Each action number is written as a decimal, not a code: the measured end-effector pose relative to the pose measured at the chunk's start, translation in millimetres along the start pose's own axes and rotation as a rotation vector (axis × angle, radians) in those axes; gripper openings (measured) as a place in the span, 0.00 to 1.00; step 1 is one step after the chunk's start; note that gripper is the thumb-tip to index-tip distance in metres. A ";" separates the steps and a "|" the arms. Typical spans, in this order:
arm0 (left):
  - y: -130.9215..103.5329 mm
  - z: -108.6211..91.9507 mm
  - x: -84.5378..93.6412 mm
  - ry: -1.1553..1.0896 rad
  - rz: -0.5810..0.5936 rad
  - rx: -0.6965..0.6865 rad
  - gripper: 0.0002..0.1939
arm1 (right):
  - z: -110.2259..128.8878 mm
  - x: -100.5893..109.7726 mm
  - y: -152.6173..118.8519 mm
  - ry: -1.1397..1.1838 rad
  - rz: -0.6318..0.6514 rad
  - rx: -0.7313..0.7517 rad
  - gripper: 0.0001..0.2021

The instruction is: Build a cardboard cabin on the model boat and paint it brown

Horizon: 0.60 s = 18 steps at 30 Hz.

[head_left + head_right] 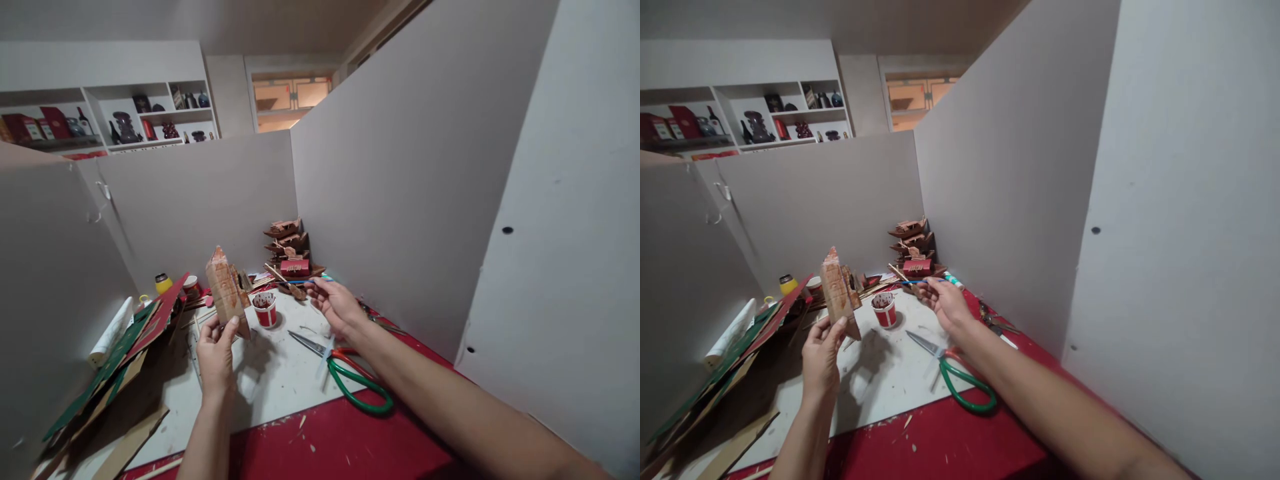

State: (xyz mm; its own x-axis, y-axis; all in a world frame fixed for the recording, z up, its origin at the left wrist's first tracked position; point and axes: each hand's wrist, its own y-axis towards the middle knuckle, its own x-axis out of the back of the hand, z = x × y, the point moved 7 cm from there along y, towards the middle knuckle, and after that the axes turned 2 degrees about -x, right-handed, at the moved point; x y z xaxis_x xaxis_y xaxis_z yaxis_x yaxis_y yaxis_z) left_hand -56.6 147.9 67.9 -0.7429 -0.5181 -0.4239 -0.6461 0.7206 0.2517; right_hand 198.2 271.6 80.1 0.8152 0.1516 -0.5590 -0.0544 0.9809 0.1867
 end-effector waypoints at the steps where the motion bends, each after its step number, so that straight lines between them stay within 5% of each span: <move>1: -1.6 1.2 -1.8 0.010 0.014 0.004 0.23 | 4.2 0.2 -3.8 0.044 0.009 -0.010 0.09; 9: -26.5 10.9 -31.5 0.125 0.201 0.047 0.25 | 42.0 -6.9 -30.3 0.277 0.063 0.037 0.15; 18: -43.1 12.7 -43.6 0.250 0.318 0.060 0.26 | 58.1 8.2 -23.2 0.284 0.025 0.122 0.16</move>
State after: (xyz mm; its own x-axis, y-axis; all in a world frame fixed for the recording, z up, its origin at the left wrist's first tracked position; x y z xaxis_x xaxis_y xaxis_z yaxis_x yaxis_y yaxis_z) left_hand 5.9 145.3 64.5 -0.9286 -0.3556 -0.1063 -0.3711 0.8848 0.2819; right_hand 239.7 243.1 118.2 0.6194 0.2200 -0.7536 0.0117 0.9572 0.2891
